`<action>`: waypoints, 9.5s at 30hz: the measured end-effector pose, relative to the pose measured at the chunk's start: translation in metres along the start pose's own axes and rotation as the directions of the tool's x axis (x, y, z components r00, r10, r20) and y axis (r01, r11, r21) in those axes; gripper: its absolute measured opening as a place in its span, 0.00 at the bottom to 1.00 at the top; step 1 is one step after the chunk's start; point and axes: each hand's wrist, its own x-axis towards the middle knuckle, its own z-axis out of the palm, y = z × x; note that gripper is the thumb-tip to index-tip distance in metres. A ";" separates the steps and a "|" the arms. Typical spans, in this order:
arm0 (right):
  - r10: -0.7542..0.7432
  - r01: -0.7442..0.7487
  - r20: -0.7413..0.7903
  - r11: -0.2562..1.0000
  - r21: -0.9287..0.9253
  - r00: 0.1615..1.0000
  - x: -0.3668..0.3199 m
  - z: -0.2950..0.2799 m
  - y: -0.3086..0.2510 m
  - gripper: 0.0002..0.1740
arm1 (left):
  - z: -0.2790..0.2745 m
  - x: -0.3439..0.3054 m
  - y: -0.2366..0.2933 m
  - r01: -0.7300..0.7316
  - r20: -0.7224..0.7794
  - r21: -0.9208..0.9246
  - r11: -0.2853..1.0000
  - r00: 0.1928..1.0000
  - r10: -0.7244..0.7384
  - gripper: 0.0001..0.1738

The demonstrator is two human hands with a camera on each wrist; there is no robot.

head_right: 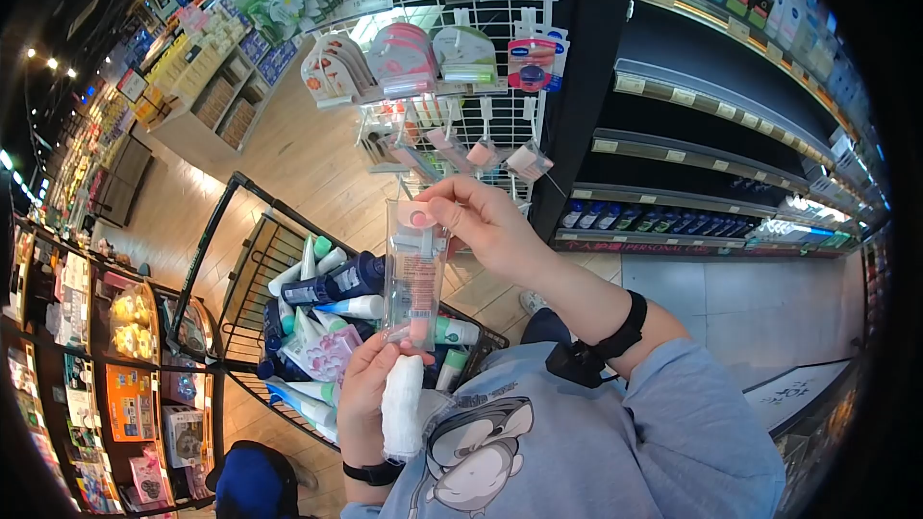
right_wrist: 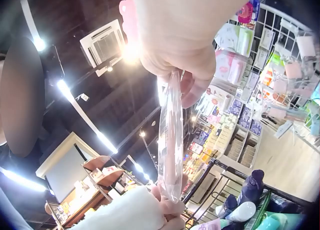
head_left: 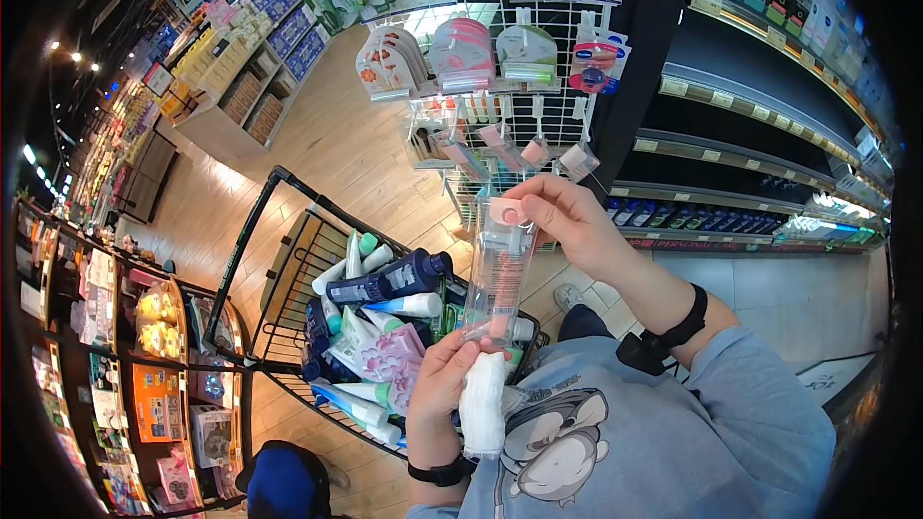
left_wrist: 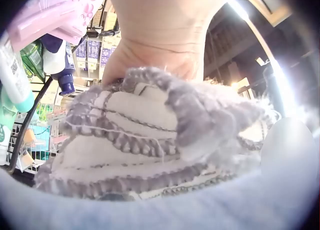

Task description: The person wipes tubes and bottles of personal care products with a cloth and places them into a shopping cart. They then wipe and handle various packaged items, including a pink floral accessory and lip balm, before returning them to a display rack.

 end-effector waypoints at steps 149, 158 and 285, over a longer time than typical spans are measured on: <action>0.190 -0.133 0.511 0.980 -0.147 0.838 0.080 -0.001 0.076 0.15 | -0.007 0.111 0.045 0.040 -0.022 0.999 -0.010 0.717 0.697 0.24; 0.243 -0.180 0.392 0.965 -0.192 0.887 0.055 -0.023 0.057 0.15 | -0.032 0.094 0.034 0.003 -0.026 0.999 0.032 0.646 0.763 0.19; -0.568 0.265 -0.656 0.819 -0.508 0.497 0.096 -0.195 0.020 0.13 | 0.027 0.099 0.023 -0.158 -0.664 0.105 0.982 0.724 0.188 0.27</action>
